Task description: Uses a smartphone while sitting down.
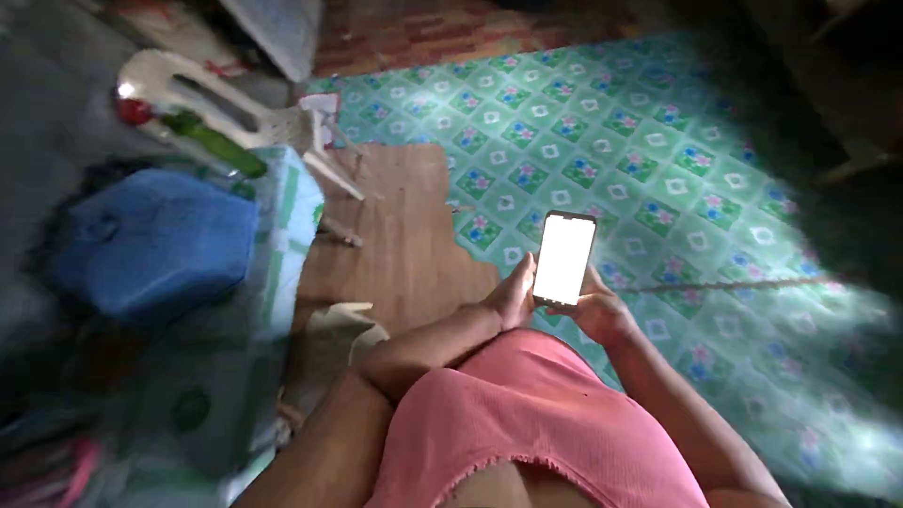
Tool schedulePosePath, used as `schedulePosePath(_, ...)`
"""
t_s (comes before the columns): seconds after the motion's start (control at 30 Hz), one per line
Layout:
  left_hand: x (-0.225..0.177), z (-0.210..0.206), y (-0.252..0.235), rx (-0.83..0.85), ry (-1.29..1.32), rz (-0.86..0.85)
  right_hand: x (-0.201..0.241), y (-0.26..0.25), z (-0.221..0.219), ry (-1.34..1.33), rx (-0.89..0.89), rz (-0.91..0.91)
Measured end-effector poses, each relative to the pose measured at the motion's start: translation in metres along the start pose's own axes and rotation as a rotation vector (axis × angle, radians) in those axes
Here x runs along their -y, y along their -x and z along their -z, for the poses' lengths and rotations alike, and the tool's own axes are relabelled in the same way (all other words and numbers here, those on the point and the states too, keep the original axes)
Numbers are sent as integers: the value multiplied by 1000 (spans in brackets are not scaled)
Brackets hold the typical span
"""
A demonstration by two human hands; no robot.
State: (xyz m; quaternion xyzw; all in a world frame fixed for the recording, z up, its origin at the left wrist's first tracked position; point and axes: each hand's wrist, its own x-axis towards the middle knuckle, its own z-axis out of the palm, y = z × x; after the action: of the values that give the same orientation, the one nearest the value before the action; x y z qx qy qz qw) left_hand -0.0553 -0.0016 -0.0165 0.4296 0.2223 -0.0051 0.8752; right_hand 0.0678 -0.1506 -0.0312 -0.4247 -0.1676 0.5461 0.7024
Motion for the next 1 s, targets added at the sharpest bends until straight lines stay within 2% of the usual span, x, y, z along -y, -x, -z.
schedulePosePath(0.07, -1, 9, 14, -66, 64, -28, -5, -20, 1, -68, 135, -76)
schedulePosePath(0.17, -8, 29, 34, -112, 94, -79, -13, -49, -9, -93, 248, -143)
schedulePosePath(0.27, -32, 65, 64, -245, -145, -170, -26, -78, -24, -112, 361, -166)
schedulePosePath(0.33, -51, 105, 99, -452, -339, -229, -30, -96, -35, -130, 373, -167)
schedulePosePath(0.43, -60, 185, 156, -907, -444, -283, -27, -126, -56, -106, 393, -148)
schedulePosePath(0.5, -51, 246, 195, -1160, -495, -247, -26, -148, -66, -88, 420, -124)
schedulePosePath(0.53, -45, 279, 212, -1254, -553, -186, -26, -159, -72, -88, 436, -110)
schedulePosePath(0.57, -37, 306, 230, -1303, -632, -50, -27, -170, -78, -77, 450, -95)
schedulePosePath(0.63, -20, 329, 261, -1233, -664, 318, -30, -192, -88, -66, 470, -59)
schedulePosePath(0.7, 20, 348, 272, -1076, -431, 612, -35, -213, -99, -78, 504, -16)
schedulePosePath(0.73, 39, 351, 271, -997, -323, 695, -38, -224, -105, -82, 522, 3)
schedulePosePath(0.83, 77, 334, 257, -863, -97, 715, -46, -252, -126, -72, 549, 38)
schedulePosePath(0.93, 81, 311, 259, -875, -57, 642, -52, -267, -148, -87, 546, 37)
schedulePosePath(1.0, 96, 313, 267, -906, -116, 671, -51, -272, -160, -82, 569, 37)
